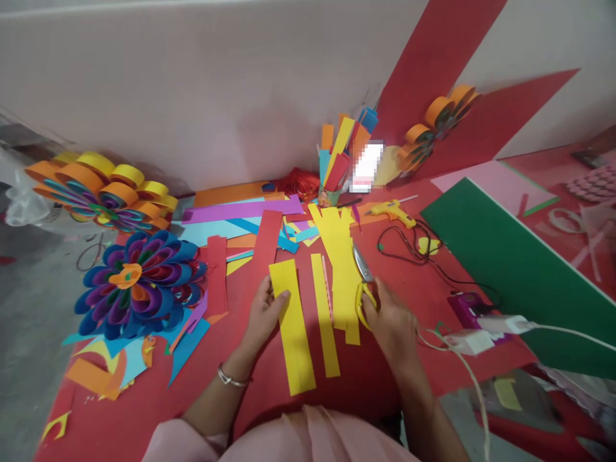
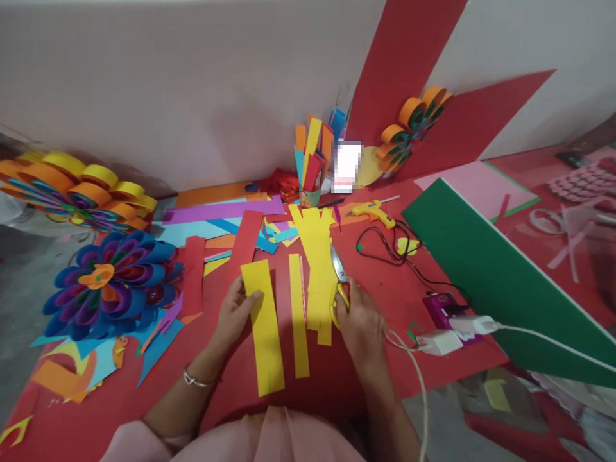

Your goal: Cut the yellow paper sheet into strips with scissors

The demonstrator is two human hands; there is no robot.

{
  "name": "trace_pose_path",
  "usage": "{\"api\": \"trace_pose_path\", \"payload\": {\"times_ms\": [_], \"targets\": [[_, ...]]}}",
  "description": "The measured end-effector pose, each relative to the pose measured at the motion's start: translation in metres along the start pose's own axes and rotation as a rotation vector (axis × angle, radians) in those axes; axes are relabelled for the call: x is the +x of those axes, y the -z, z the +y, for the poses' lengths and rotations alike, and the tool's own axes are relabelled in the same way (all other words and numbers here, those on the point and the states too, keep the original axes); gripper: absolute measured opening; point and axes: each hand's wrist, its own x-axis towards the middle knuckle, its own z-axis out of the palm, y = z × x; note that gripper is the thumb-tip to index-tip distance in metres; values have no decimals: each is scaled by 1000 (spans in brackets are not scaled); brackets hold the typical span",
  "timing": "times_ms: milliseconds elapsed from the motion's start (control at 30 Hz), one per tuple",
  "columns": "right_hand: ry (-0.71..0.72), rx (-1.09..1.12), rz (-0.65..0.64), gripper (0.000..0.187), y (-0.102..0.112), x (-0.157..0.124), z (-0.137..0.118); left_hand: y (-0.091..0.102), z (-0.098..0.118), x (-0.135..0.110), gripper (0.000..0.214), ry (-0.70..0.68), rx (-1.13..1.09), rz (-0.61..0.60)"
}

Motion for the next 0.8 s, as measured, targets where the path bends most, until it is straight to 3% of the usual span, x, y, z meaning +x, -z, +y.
{"api": "trace_pose_path", "payload": {"times_ms": [167,333,500,567,667,800], "targets": [[33,52,39,45,-3,-4,2,-1,-4,8,63,-18,-35,41],[97,143,95,41,-5,-2,2,-3,3,6,50,24,0,24],[137,322,115,33,0,-2,-18,-2,13,-4,29,-130,246,3],[155,476,40,29,9,-9,-36,-2,15,-12,25,-144,285,9],[136,783,-177,27,23,-24,-63,-2,19,-28,31,-40,149,36],[-153,1230,-470,36,33,-37,-79,3,26,-52,39,124,-83,107]]}}
